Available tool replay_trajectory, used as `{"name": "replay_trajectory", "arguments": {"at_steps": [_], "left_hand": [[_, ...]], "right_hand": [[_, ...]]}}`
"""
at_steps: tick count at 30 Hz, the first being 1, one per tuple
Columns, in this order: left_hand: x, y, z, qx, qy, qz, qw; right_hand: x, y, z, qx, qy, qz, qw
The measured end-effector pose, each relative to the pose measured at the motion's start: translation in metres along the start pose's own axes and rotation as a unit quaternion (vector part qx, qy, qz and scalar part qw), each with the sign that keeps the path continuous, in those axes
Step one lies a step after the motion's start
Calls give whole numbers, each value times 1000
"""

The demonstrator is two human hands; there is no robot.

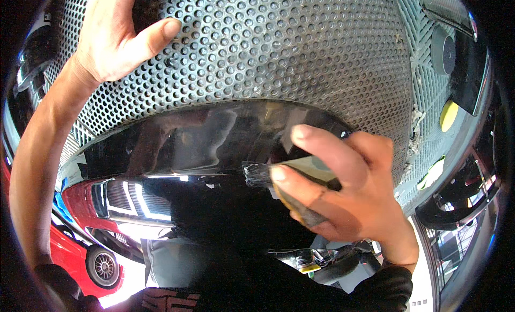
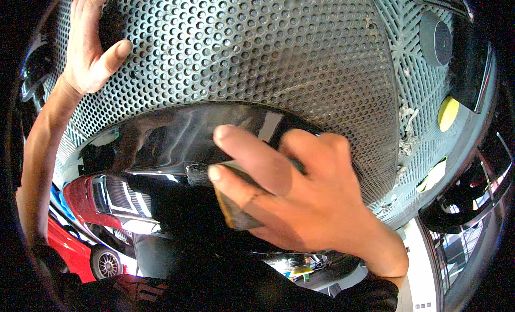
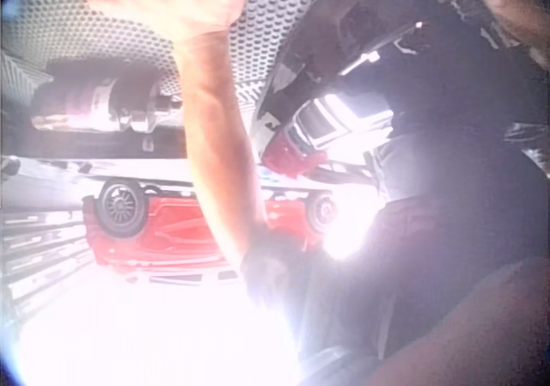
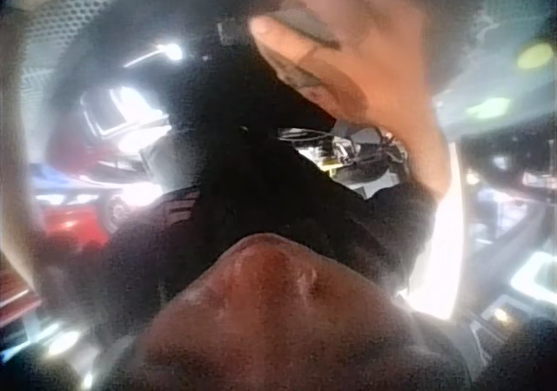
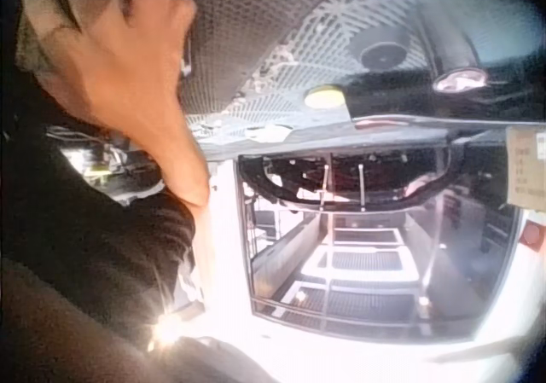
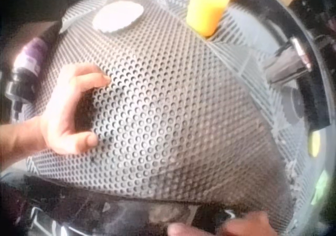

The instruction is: The person applies a liquid from a purple bottle onto a sanding block and then sands a glossy black car part. They repeatedly rub the surface with the sanding block, occasionally pause to inspect the area, and later use a blue cloth to wipe the part.

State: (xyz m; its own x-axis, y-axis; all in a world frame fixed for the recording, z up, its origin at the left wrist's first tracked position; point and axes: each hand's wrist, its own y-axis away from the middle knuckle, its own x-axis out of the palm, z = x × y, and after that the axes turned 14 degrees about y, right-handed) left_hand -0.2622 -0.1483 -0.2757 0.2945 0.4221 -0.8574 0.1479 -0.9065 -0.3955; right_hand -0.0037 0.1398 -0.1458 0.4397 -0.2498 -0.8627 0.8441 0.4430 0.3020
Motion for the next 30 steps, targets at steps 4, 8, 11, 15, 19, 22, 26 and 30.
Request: {"name": "replay_trajectory", "arguments": {"at_steps": [4, 8, 11, 15, 19, 22, 26, 30], "left_hand": [[3, -1, -2, 2, 6, -8, 1000], [1, 0, -1, -1, -3, -9, 1000], [2, -1, 1, 5, -4, -5, 1000], [4, -1, 2, 10, 7, -14, 1000], [1, -3, -4, -5, 8, -15, 1000], [-7, -5, -13, -31, 2, 16, 999], [-2, -9, -14, -35, 13, -2, 999], [-6, -5, -14, -46, 17, 20, 999]], "right_hand": [[6, -6, 2, -4, -11, -4, 1000], [0, 11, -1, 13, 15, -3, 1000], [3, 7, 2, 12, 10, -17, 1000], [6, -7, 7, -5, 1, -24, 1000], [4, 8, 1, -1, 38, -26, 999], [4, 13, 2, 9, 39, -25, 999], [2, -9, 8, -11, -7, -10, 1000], [3, 5, 3, -6, 20, -17, 1000]]}}
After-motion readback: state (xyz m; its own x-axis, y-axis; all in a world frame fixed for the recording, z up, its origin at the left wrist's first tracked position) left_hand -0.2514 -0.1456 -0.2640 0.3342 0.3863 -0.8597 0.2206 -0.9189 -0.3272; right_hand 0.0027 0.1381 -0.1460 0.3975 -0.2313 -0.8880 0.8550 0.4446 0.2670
